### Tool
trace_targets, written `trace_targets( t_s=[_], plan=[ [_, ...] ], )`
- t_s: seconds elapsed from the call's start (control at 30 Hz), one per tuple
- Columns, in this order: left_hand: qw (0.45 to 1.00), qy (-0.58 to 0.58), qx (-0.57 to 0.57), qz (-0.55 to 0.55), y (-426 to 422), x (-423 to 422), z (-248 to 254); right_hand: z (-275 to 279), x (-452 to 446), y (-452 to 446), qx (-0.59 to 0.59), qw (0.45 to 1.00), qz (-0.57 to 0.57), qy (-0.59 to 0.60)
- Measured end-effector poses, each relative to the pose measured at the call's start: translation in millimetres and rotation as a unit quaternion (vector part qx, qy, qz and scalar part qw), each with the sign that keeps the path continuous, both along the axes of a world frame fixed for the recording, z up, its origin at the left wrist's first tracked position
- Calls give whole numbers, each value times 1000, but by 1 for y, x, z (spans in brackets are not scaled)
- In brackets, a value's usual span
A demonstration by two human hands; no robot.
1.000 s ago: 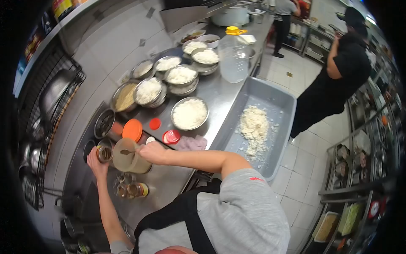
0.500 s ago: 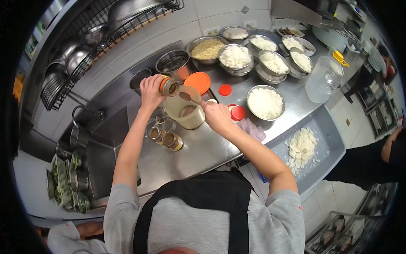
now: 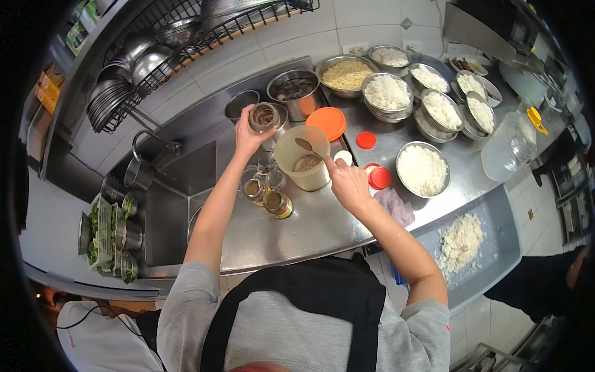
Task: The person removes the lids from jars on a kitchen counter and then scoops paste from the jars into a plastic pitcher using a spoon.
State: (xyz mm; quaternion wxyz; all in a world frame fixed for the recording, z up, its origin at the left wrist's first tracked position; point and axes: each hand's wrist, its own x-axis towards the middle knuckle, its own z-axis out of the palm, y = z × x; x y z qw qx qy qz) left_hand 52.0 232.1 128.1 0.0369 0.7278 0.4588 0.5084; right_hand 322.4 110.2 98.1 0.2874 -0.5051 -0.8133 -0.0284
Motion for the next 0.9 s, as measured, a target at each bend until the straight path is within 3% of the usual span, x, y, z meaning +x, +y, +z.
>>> trace_targets(
  t_s=[0.13, 0.27, 0.37, 0.43, 0.57, 0.63, 0.67, 0.73, 0.77, 0.83, 0.9],
  plan=[
    [995, -83, -43, -17, -10, -10, -4, 1, -3, 3, -55, 998, -6, 0],
    [997, -78, -29, -1, -17, -15, -2, 4, 0, 8, -48, 998, 14, 36],
    [999, -30, -35, 14, -18, -20, -3, 15, 9, 14, -18, 991, 25, 131],
    [994, 75, -17, 75, -20, -18, -1, 39, 12, 9, -48, 987, 11, 150],
    [985, 138, 9, 99, -22, -9, 1, 60, 11, 11, -78, 972, 24, 223],
    [986, 145, 8, 85, -21, -6, 5, 76, 0, 7, 25, 989, 52, 138],
    [986, 154, 6, 70, -21, -6, 7, 83, -7, 6, 24, 989, 53, 137],
    [983, 173, -8, 66, -22, -4, 11, 93, -25, 8, 83, 995, 55, -18],
    [979, 195, -19, 61, -23, -5, 13, 94, -33, 14, 81, 995, 55, -18],
    [979, 197, -43, 41, -25, -7, 16, 90, -50, 31, 140, 980, 61, -126],
    [977, 201, -65, 23, -26, -12, 17, 85, -64, 47, 142, 979, 70, -128]
  ],
)
